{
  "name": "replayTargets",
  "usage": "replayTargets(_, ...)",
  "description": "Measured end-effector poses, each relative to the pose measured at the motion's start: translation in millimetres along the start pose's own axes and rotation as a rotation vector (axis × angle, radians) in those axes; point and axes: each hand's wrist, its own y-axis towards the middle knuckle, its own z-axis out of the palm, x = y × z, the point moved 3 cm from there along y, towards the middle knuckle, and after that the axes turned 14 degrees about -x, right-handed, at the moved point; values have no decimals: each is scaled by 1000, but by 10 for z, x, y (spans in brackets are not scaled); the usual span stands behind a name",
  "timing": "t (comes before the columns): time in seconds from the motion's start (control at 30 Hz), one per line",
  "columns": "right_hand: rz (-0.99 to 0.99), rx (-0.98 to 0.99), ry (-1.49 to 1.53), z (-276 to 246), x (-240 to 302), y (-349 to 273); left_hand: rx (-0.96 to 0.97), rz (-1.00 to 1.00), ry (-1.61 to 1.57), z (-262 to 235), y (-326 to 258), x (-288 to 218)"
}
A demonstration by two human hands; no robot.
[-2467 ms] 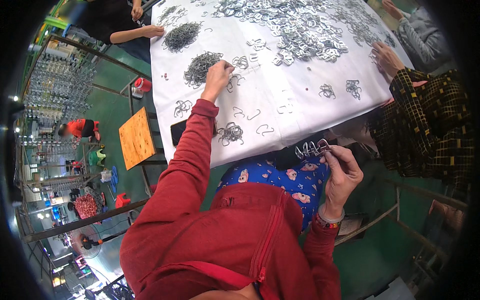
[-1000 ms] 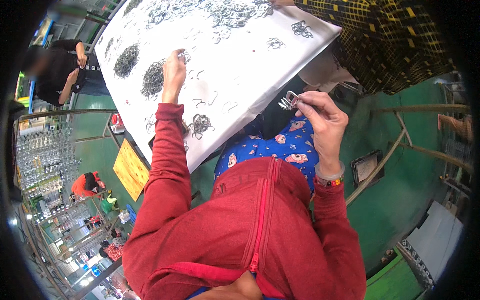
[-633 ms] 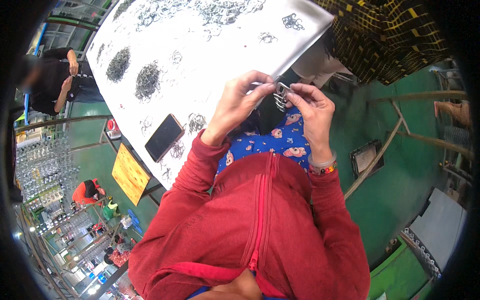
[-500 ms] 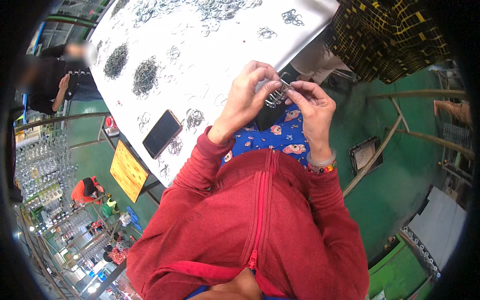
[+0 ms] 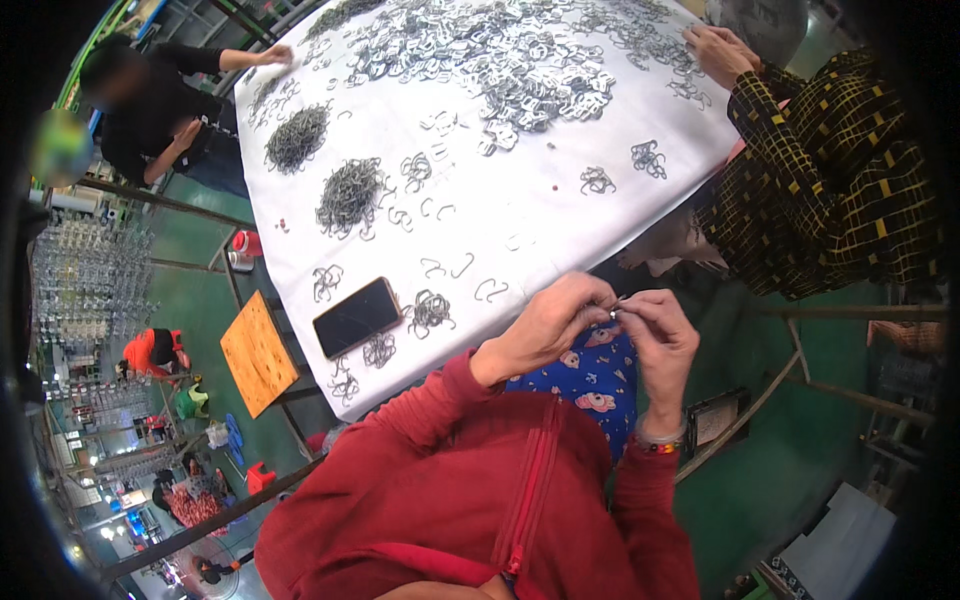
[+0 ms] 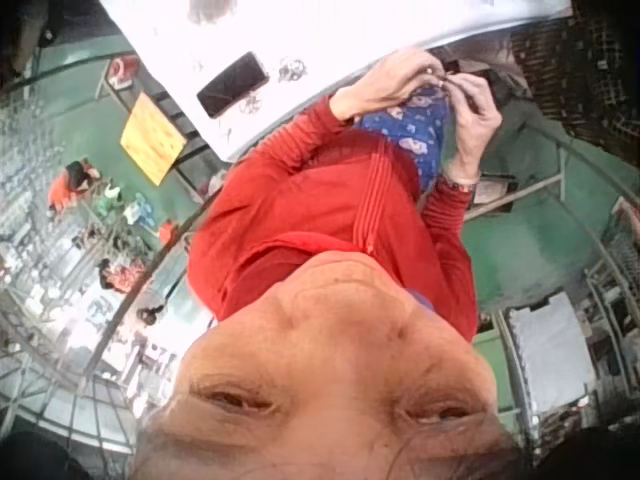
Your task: The person sits at a table and repeatedly picks up small metal hooks and flat metal pieces, linking them together by hand to form a chain. They occasionally lift the growing chain to check its length before continuing to add more pieces.
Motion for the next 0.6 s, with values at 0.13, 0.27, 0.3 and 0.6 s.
replayTargets(0.13, 38, 75, -21, 249, -29, 535, 20, -63, -84, -82, -73, 29)
replayTargets(0.27, -244, 302, -141, 1340, -513, 1152, -12, -110, -96, -191, -150, -3)
replayTargets(0.3, -388, 314, -181, 1630, -648, 1281, -27, -88, -66, -235, -166, -22)
replayTargets(0.6, -679, 138, -539, 2143, -1051, 1790, -79, -82, -54, -451, -196, -94)
